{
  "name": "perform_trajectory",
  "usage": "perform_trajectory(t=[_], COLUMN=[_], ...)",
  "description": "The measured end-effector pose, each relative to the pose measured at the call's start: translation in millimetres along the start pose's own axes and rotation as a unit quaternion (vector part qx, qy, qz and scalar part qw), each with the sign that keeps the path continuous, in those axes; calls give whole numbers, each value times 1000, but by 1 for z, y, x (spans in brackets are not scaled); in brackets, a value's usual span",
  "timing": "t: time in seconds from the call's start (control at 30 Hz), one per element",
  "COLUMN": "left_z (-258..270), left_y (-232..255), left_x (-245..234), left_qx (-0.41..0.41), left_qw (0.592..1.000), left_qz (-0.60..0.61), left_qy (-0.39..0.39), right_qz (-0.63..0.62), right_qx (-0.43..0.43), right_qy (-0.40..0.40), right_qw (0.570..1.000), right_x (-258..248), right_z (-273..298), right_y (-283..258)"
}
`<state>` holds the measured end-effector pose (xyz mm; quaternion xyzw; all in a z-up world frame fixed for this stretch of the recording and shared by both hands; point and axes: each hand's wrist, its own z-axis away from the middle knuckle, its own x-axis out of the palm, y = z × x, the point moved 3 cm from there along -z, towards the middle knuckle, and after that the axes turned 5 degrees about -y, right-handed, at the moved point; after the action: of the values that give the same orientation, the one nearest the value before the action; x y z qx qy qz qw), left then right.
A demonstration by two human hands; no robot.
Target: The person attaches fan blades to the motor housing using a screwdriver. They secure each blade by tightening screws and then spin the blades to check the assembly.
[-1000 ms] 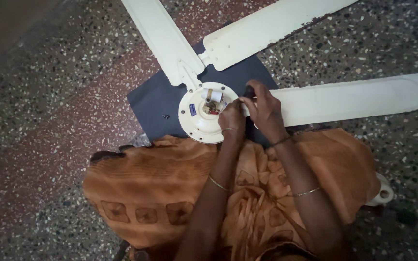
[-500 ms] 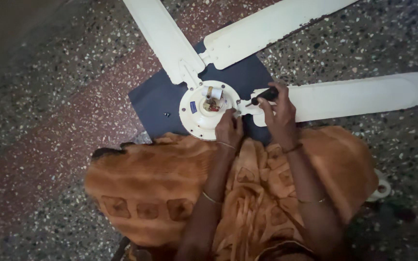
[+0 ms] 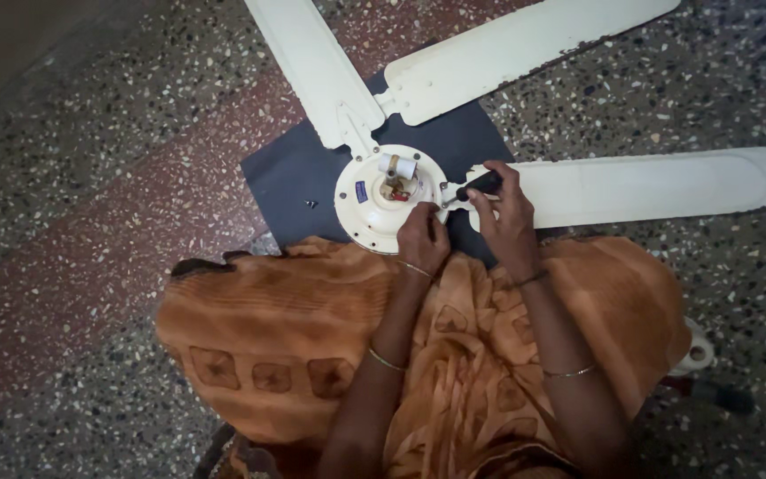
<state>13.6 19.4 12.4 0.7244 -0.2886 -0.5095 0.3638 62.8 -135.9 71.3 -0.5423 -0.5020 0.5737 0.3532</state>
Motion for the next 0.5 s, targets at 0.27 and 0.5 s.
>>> perform_trajectory(t=[0.27,0.5], left_z=[-1,-3], left_y=[0,3], left_x=[1,-1], left_qx=[-8,7], left_qw=[1000,1000], left_qz=[-19,-17], left_qy=[-16,-10], right_qz=[16,35], right_qx=[-33,-48], right_qy=[11,5], right_qw=[999,998], right_x=[3,1], right_z=[-3,-3], right_y=[3,-7])
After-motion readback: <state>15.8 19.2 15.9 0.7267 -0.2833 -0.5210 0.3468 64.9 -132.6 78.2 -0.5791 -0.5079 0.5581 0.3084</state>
